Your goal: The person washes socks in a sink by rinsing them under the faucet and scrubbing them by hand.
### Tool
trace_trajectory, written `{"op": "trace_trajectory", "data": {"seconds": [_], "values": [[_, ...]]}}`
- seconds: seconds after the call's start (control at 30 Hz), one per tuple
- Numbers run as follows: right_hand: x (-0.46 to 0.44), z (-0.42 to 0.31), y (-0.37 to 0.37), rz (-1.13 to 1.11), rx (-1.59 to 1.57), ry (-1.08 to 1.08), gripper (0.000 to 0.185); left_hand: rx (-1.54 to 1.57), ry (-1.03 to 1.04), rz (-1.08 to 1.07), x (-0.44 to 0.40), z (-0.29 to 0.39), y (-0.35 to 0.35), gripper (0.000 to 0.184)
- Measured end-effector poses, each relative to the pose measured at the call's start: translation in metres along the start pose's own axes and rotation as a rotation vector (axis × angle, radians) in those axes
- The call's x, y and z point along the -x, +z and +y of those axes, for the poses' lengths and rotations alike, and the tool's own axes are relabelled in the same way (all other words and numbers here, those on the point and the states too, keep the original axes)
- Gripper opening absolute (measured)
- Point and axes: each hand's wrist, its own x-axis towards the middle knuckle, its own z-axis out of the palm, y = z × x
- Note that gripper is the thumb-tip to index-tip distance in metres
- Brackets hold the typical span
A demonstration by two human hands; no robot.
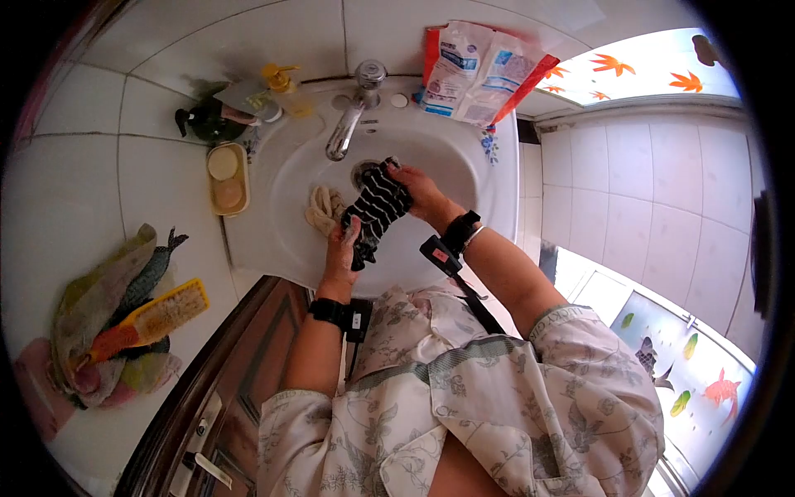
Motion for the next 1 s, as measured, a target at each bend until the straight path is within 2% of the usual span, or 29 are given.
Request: {"op": "trace_trajectory", "data": {"seconds": [0.03,0.1,0.17,0.2,0.27,0.33,0.43,0.5,0.53,0.6,0.63,0.67,0.7,0.77,0.83,0.9,0.97,1.0], "values": [[0.001,0.0,-0.002,-0.001,0.002,0.002,0.018,0.047,-0.06,0.045,0.0,0.004,0.002,0.046],[0.013,-0.005,0.012,0.03,-0.084,-0.008,0.017,-0.003,-0.011,0.031,-0.013,-0.002,-0.012,0.043],[0.018,-0.009,0.017,0.017,-0.007,-0.026,0.018,-0.311,0.054,-0.035,-0.018,0.0,-0.015,0.033],[0.019,-0.009,0.018,0.006,0.069,-0.045,0.019,-0.31,0.054,-0.034,-0.019,0.0,-0.014,0.033],[0.017,-0.011,0.013,-0.042,0.172,-0.05,0.021,-0.432,0.098,-0.206,-0.019,0.003,-0.008,0.026],[0.016,-0.011,0.01,-0.09,0.275,-0.056,0.023,-0.446,0.177,-0.178,-0.015,0.007,0.001,0.024],[0.026,-0.018,0.021,-0.03,0.153,-0.062,0.016,-0.386,0.293,-0.133,-0.023,0.003,-0.001,0.024],[0.029,-0.018,0.023,0.016,0.034,-0.042,0.011,-0.137,0.317,-0.115,-0.022,0.006,0.01,0.024],[0.023,-0.01,0.016,0.014,0.035,-0.04,0.011,-0.263,0.352,-0.061,-0.029,0.004,0.007,0.029],[0.011,0.01,0.006,0.217,0.386,-0.402,0.021,-0.218,0.312,0.024,-0.038,0.0,0.011,0.033],[0.013,0.018,0.009,0.217,0.385,-0.4,0.021,-0.175,0.268,0.102,-0.043,-0.002,0.013,0.036],[0.029,0.024,0.031,0.103,0.832,-0.738,0.026,-0.176,0.266,0.103,-0.05,-0.006,0.011,0.036],[0.037,0.028,0.046,-0.03,1.28,-1.072,0.032,-0.045,0.226,0.102,-0.059,-0.012,0.008,0.038],[0.034,0.039,0.054,0.045,1.3,-0.999,0.029,0.086,0.183,0.1,-0.057,-0.014,0.016,0.039],[0.026,0.037,0.051,0.114,1.318,-0.925,0.027,0.133,0.066,0.269,-0.032,-0.004,0.055,0.041],[0.006,0.032,0.04,0.442,1.075,-0.649,0.028,-0.059,0.14,0.321,-0.021,-0.001,0.066,0.041],[0.016,0.052,0.044,0.418,1.055,-0.716,0.029,0.14,0.113,0.247,-0.035,-0.01,0.048,0.041],[0.038,0.053,0.064,0.244,1.097,-0.851,0.028,0.253,0.083,0.114,-0.043,-0.015,0.033,0.04]]}}
